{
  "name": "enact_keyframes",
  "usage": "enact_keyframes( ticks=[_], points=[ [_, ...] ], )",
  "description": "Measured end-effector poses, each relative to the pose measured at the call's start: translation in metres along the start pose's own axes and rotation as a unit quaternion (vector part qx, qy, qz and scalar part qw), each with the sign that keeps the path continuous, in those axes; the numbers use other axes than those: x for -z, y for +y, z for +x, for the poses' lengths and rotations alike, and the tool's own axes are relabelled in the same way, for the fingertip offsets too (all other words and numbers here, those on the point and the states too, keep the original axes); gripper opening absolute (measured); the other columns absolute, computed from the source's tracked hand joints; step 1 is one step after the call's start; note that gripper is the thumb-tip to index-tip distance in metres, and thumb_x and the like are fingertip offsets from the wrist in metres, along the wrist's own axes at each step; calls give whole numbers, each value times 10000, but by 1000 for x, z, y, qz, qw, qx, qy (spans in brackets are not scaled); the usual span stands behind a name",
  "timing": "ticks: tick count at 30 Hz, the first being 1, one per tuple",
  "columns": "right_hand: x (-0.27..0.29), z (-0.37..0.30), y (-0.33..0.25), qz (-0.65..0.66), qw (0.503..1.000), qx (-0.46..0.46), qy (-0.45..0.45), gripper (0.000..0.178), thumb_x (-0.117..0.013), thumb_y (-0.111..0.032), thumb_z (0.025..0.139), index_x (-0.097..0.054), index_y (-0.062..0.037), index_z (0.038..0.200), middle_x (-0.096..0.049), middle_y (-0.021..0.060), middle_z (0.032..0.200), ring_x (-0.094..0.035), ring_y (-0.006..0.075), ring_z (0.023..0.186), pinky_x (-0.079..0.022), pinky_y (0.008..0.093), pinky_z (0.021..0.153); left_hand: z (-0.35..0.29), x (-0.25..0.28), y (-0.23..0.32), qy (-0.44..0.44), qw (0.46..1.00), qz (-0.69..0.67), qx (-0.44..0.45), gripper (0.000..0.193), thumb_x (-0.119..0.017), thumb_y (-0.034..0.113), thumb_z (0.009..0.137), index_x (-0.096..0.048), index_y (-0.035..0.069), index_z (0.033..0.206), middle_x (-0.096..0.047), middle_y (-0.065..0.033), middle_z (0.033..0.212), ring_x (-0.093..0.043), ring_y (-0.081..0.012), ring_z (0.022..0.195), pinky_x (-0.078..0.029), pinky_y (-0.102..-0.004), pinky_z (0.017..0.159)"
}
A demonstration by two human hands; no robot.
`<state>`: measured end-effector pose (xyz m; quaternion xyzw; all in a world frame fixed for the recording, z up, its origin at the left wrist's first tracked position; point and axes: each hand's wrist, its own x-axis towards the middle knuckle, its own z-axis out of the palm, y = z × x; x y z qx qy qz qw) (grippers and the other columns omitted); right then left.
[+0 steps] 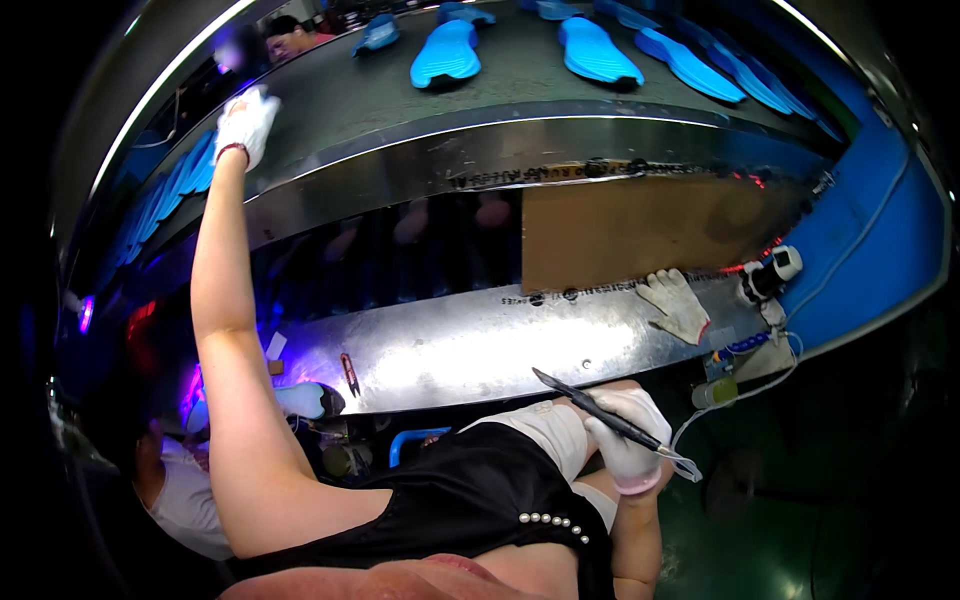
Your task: The person takes blue shoe soles from a conveyor belt and applies glue to the bottom surface using a brush connected to a supply line.
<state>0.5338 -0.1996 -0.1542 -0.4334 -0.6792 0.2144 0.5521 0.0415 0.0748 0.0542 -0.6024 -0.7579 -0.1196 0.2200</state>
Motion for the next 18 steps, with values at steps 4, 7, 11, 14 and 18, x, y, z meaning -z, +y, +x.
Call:
enact_keyframes(
  ticks=[4, 7, 11, 14, 18],
  points=[
    [3, -8, 6, 14, 998, -57, 29, 235, -747, -9, 653, -641, 22, 861, -679, 144, 831, -634, 263, 736, -498, 321, 680, -34, -13, -85, -86, 966, 177, 165, 344, -476, 169, 894, -590, 114, 1214, -533, -179, 1294, -512, -375, 1195, -407, -489, 1010],
    [0, -10, 14, 53, 996, -66, 30, 277, -734, 4, 675, -619, 29, 926, -664, 174, 869, -623, 243, 726, -495, 290, 664, -42, -31, -106, -20, 981, 102, 163, 231, -487, 107, 853, -671, 12, 956, -626, -220, 1107, -603, -387, 1047, -495, -468, 858],
    [-11, -14, 15, 93, 990, -86, 54, 285, -711, -101, 782, -586, 47, 991, -644, 142, 906, -600, 182, 725, -485, 259, 653, -66, -25, -69, 163, 986, -17, -32, 306, -616, 312, 844, -639, 61, 1017, -639, -186, 994, -598, -380, 951, -490, -423, 801],
    [-12, -19, 27, 93, 981, -120, 124, 423, -672, -303, 881, -545, 55, 1065, -621, 116, 961, -596, 144, 750, -489, 238, 654, -122, -14, 34, 179, 854, -489, 5, 178, -706, 181, 770, -655, 16, 815, -642, -115, 829, -621, -241, 815, -484, -344, 753],
    [-8, -23, 41, 192, 918, -232, 259, 239, -548, -59, 926, -506, 46, 1137, -617, 123, 1011, -608, 123, 776, -499, 190, 570, -240, -10, 101, 273, 900, -281, -193, 158, -682, 139, 785, -662, 74, 928, -637, -94, 888, -618, -240, 822, -490, -358, 757]
  ],
)
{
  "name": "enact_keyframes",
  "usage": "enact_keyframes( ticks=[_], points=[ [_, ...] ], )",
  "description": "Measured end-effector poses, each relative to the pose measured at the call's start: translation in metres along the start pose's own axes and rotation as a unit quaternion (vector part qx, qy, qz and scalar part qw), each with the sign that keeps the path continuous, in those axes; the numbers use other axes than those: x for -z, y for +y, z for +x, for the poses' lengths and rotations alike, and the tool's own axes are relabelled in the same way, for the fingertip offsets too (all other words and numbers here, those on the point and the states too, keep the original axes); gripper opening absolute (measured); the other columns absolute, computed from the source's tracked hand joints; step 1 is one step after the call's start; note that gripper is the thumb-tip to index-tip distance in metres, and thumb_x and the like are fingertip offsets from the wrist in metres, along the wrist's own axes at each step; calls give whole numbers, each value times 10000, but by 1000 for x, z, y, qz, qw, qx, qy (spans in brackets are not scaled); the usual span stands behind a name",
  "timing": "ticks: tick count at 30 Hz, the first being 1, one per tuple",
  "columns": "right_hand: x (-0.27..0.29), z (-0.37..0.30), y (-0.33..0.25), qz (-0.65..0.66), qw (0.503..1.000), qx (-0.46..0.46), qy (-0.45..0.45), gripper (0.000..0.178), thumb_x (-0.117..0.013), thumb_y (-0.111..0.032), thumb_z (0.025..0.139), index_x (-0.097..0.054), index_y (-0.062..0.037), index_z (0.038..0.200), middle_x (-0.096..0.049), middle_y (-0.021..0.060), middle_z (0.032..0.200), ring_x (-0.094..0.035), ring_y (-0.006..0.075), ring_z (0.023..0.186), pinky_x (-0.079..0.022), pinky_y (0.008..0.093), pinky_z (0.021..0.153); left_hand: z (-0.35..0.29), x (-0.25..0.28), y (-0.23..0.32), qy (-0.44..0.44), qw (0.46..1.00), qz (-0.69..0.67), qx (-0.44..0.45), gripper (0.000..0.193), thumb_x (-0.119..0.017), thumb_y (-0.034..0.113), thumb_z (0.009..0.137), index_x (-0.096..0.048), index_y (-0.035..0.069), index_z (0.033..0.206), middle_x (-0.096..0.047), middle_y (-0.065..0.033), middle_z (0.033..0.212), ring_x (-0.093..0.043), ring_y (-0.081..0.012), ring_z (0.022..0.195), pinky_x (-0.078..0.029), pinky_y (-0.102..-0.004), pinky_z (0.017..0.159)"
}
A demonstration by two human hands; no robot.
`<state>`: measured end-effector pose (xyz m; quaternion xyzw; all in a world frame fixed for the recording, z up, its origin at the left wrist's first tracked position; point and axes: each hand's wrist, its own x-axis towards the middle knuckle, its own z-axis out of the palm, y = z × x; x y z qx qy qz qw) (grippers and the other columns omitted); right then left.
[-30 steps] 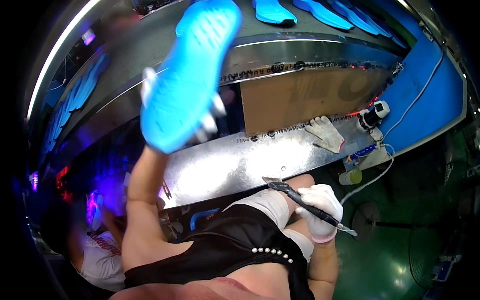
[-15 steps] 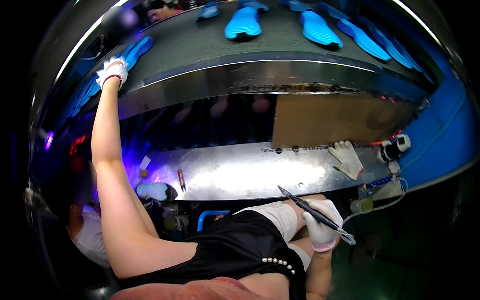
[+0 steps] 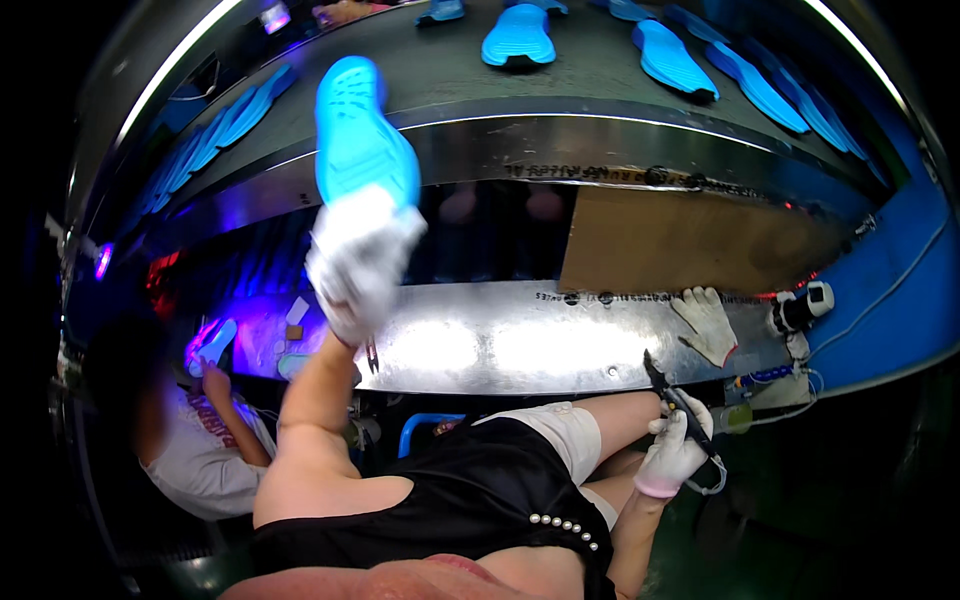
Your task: The person takes blue shoe soles from a conveyor belt and applies glue to the bottom surface using a brush connected to a supply line.
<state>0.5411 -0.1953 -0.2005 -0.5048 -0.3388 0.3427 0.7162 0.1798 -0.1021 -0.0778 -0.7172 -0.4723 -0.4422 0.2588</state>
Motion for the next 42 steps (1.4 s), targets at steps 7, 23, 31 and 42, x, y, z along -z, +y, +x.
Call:
enact_keyframes(
  ticks=[7, 23, 31, 42],
  points=[
    [46, 3, 15, -14, 985, -64, 161, 257, -645, -83, 871, -595, 2, 1108, -615, 42, 825, -538, 64, 620, -413, 159, 505, -143, -124, 137, -414, 626, -634, 184, 171, -639, 55, 818, -607, -11, 973, -587, -184, 1054, -574, -336, 997, -449, -384, 911],
    [-41, 67, 102, -525, 851, 24, 12, 265, -661, -319, 761, -699, -86, 881, -675, 170, 794, -652, 348, 772, -518, 414, 720, -149, -198, 176, -366, 27, -649, 666, 829, -176, 721, 887, -439, 90, 1355, -527, -160, 1281, -545, -306, 1097, -476, -423, 854],
    [-27, 9, -16, -493, 840, 52, -222, 188, -668, -264, 782, -683, -89, 847, -667, 128, 770, -655, 297, 731, -515, 387, 676, -151, -192, 185, -267, -134, -780, 550, 784, -225, 654, 924, -365, 43, 1396, -483, -231, 1313, -514, -373, 1167, -396, -539, 1009],
    [-28, 17, -31, -303, 928, 195, -97, 178, -724, -29, 732, -671, -22, 902, -654, 98, 794, -643, 171, 693, -514, 292, 636, -114, -153, 205, -264, -80, -826, 491, 886, -316, 738, 862, -331, 37, 1404, -502, -232, 1282, -561, -389, 1078, -447, -528, 966]
  ],
)
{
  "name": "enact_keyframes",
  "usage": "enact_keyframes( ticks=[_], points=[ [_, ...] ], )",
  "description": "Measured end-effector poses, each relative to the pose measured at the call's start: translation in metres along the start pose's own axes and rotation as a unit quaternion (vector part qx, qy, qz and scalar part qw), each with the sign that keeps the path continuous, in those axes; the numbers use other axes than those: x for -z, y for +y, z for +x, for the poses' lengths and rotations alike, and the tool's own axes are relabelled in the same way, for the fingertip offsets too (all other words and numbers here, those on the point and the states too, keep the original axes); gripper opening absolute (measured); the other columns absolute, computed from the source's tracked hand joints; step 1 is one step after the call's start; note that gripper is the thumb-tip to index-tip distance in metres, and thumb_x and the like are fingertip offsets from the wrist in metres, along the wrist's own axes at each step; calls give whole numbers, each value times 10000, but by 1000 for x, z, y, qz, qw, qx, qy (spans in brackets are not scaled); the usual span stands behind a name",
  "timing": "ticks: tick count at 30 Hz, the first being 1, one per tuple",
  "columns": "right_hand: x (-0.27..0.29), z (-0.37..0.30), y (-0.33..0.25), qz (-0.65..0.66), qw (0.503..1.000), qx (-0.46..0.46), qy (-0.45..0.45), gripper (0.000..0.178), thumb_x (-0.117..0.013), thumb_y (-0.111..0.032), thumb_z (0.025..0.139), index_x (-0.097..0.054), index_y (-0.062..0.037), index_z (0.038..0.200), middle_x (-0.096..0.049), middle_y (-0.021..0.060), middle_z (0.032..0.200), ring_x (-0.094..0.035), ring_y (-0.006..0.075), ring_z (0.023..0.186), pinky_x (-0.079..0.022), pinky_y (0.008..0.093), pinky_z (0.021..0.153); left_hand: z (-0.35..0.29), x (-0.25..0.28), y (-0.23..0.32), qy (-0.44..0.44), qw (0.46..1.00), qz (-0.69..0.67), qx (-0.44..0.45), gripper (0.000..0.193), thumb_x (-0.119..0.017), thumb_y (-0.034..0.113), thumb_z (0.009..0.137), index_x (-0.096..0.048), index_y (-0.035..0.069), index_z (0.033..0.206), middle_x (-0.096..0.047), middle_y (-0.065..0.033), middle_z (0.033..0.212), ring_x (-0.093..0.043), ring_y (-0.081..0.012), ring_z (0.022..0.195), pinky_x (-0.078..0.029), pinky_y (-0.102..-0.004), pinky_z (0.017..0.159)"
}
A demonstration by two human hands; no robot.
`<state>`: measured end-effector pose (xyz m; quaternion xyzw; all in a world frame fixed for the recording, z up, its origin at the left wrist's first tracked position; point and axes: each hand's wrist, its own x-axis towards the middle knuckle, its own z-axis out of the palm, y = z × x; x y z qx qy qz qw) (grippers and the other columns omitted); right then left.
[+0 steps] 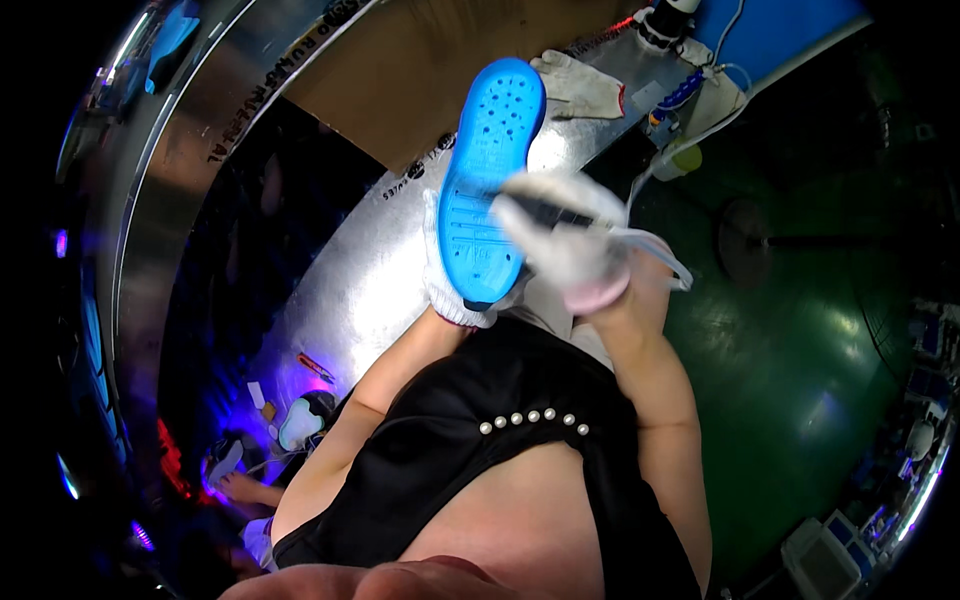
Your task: The person takes blue shoe soles from a conveyor belt and applies glue to the bottom surface using a brush connected to a supply line.
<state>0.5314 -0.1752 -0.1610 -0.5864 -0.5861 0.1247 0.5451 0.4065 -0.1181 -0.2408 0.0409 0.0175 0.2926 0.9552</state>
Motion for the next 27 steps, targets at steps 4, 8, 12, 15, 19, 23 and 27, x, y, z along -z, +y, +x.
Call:
enact_keyframes(
  ticks=[4, 8, 12, 15, 19, 23, 27],
  points=[
    [-8, -18, 1, -148, 956, 234, -97, 262, -704, -40, 719, -646, -68, 973, -657, 81, 840, -653, 235, 706, -519, 335, 616, 4, 1, 4, -13, 996, -91, 15, 898, -351, 731, 859, -309, 25, 1413, -505, -236, 1276, -583, -401, 1038, -475, -526, 931],
    [2, -17, -33, -10, 975, 157, -154, 195, -766, -63, 690, -675, -69, 862, -677, 65, 798, -658, 223, 663, -515, 292, 588, 10, 7, 20, -49, 916, 397, -16, 853, -362, 673, 895, -281, 11, 1427, -470, -286, 1300, -560, -398, 1096, -468, -515, 945],
    [7, -10, 0, -158, 949, 268, -44, 218, -744, -84, 729, -672, -62, 933, -668, 87, 827, -663, 248, 728, -535, 319, 646, 9, -13, 16, 24, 997, 48, -48, 909, -317, 721, 872, -264, 15, 1442, -454, -321, 1308, -602, -452, 981, -514, -544, 849],
    [-1, -35, -29, -100, 974, 138, -147, 187, -750, -98, 735, -677, -84, 908, -664, 83, 827, -656, 243, 717, -535, 325, 651, 9, -9, 38, -73, 996, 1, 58, 847, -314, 715, 879, -355, 53, 1407, -529, -249, 1246, -578, -401, 1038, -498, -540, 880],
    [2, -15, -18, -10, 994, 76, -79, 196, -748, -64, 709, -680, -83, 892, -671, 56, 844, -639, 237, 737, -522, 309, 635, 10, -24, 43, 14, 998, 41, 51, 898, -312, 747, 855, -329, 50, 1422, -512, -264, 1270, -574, -436, 1044, -514, -516, 854],
    [6, -21, -33, -209, 902, 294, -238, 118, -631, -148, 698, -631, -144, 816, -602, -31, 854, -583, 141, 747, -480, 277, 551, 16, -13, 67, -80, 981, 72, 163, 831, -340, 681, 894, -326, 42, 1424, -524, -261, 1261, -575, -429, 1065, -499, -506, 909],
    [15, -3, -28, -124, 934, 227, -247, 151, -602, -154, 673, -627, -157, 822, -592, -51, 824, -561, 156, 727, -457, 279, 582, 19, -21, 66, 64, 978, 95, 174, 718, -401, 556, 937, -376, 8, 1401, -501, -236, 1321, -572, -361, 1124, -482, -446, 955]
  ],
)
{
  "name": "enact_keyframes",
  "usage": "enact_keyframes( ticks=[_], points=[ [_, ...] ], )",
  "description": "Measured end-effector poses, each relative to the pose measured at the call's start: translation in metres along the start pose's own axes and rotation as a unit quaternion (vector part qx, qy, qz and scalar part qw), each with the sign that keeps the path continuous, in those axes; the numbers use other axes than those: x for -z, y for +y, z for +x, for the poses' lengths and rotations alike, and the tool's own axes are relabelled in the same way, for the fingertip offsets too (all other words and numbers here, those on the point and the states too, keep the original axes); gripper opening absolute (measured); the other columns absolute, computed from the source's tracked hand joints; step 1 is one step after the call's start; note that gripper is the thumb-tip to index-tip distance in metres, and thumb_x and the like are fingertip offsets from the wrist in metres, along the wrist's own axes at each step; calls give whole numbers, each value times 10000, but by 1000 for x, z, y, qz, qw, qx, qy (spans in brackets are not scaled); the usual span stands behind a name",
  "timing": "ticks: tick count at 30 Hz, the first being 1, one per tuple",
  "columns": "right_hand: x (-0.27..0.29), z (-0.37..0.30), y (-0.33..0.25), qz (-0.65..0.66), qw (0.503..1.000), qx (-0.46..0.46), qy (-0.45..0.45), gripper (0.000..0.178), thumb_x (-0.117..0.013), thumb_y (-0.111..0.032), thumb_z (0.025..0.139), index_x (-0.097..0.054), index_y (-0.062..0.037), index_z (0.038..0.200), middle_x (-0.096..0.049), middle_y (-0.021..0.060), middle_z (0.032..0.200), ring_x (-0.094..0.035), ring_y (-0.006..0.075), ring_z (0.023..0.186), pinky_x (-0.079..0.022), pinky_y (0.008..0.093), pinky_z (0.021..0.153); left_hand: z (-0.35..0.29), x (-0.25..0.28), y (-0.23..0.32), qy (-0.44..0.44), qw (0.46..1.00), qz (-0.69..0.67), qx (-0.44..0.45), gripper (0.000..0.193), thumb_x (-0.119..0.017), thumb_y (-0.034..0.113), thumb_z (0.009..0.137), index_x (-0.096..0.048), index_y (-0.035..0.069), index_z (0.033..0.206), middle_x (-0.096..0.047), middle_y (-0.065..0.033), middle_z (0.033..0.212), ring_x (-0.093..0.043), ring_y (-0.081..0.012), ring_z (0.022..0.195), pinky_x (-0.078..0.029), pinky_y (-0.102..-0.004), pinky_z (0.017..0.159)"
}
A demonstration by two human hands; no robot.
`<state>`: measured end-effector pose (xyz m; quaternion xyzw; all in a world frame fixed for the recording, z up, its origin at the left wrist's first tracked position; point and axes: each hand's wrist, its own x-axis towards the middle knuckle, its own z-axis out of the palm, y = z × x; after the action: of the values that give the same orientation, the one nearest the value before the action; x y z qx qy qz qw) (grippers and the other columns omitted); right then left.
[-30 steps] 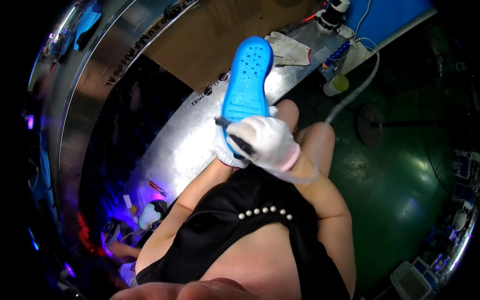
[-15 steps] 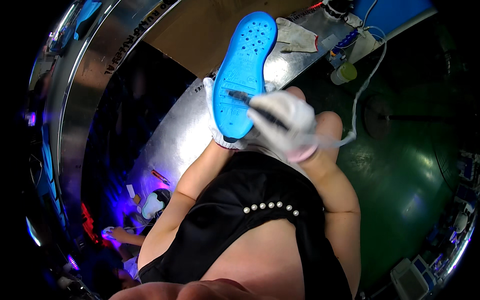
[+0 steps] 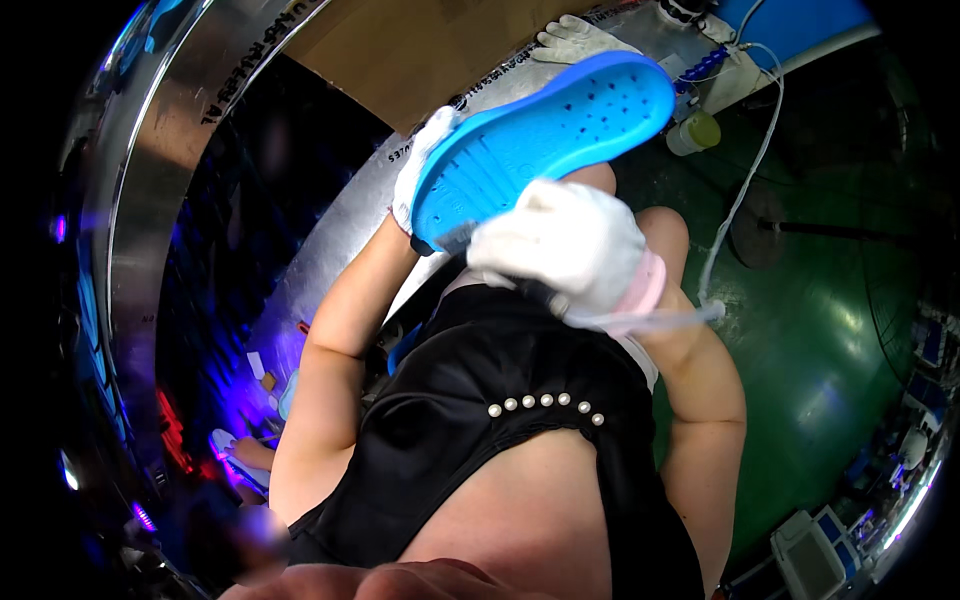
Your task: The person takes blue shoe soles from a conveyor belt and applies glue to the bottom surface using a brush connected to a supply line.
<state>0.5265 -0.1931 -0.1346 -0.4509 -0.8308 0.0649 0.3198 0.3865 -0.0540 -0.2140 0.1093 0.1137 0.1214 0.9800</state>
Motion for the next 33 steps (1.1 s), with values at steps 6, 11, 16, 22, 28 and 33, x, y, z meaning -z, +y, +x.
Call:
enact_keyframes(
  ticks=[6, 11, 16, 22, 28, 33],
  points=[
    [-11, -4, -13, -7, 999, 31, -25, 213, -656, -189, 679, -674, -133, 884, -656, -20, 893, -559, 180, 715, -445, 289, 636, 1, 19, 15, -72, 993, 79, 49, 499, -475, 339, 967, -501, -31, 1300, -586, -189, 1233, -604, -256, 1075, -487, -377, 947],
    [6, -1, -9, -38, 998, -11, -57, 161, -648, -150, 699, -655, -151, 860, -643, -32, 910, -568, 156, 694, -440, 288, 607, -2, -17, 18, 35, 972, 231, 23, 475, -579, 348, 907, -581, -18, 1211, -644, -157, 1119, -643, -229, 963, -514, -357, 885],
    [6, -5, -15, -30, 999, -10, -7, 199, -631, -137, 693, -663, -149, 890, -655, -19, 923, -588, 143, 674, -450, 265, 538, -7, -20, 22, 120, 939, 320, -19, 409, -635, 324, 874, -632, 14, 1141, -666, -107, 1049, -648, -201, 905, -526, -334, 827],
    [10, -5, -29, -84, 995, 5, -45, 195, -721, -156, 668, -701, -137, 860, -698, 21, 939, -571, 148, 598, -446, 258, 539, -14, -6, 42, 59, 856, 509, -70, 374, -474, 195, 956, -538, 95, 1310, -474, -94, 1380, -449, -228, 1275, -376, -355, 1059],
    [14, -10, -24, -122, 991, -20, -53, 195, -705, -132, 680, -695, -118, 874, -697, 63, 954, -590, 178, 613, -470, 289, 563, -15, -8, 44, 61, 851, 494, -167, 389, -623, 289, 882, -605, 80, 1209, -595, -90, 1182, -567, -196, 1092, -463, -328, 938],
    [21, -8, -1, -58, 995, -29, 77, 269, -656, -128, 646, -711, -124, 908, -710, 61, 900, -601, 147, 590, -442, 258, 488, -19, 12, 61, -151, 626, 679, -354, 389, -536, 271, 932, -560, 71, 1264, -551, -113, 1264, -519, -216, 1183, -430, -354, 990]
  ],
)
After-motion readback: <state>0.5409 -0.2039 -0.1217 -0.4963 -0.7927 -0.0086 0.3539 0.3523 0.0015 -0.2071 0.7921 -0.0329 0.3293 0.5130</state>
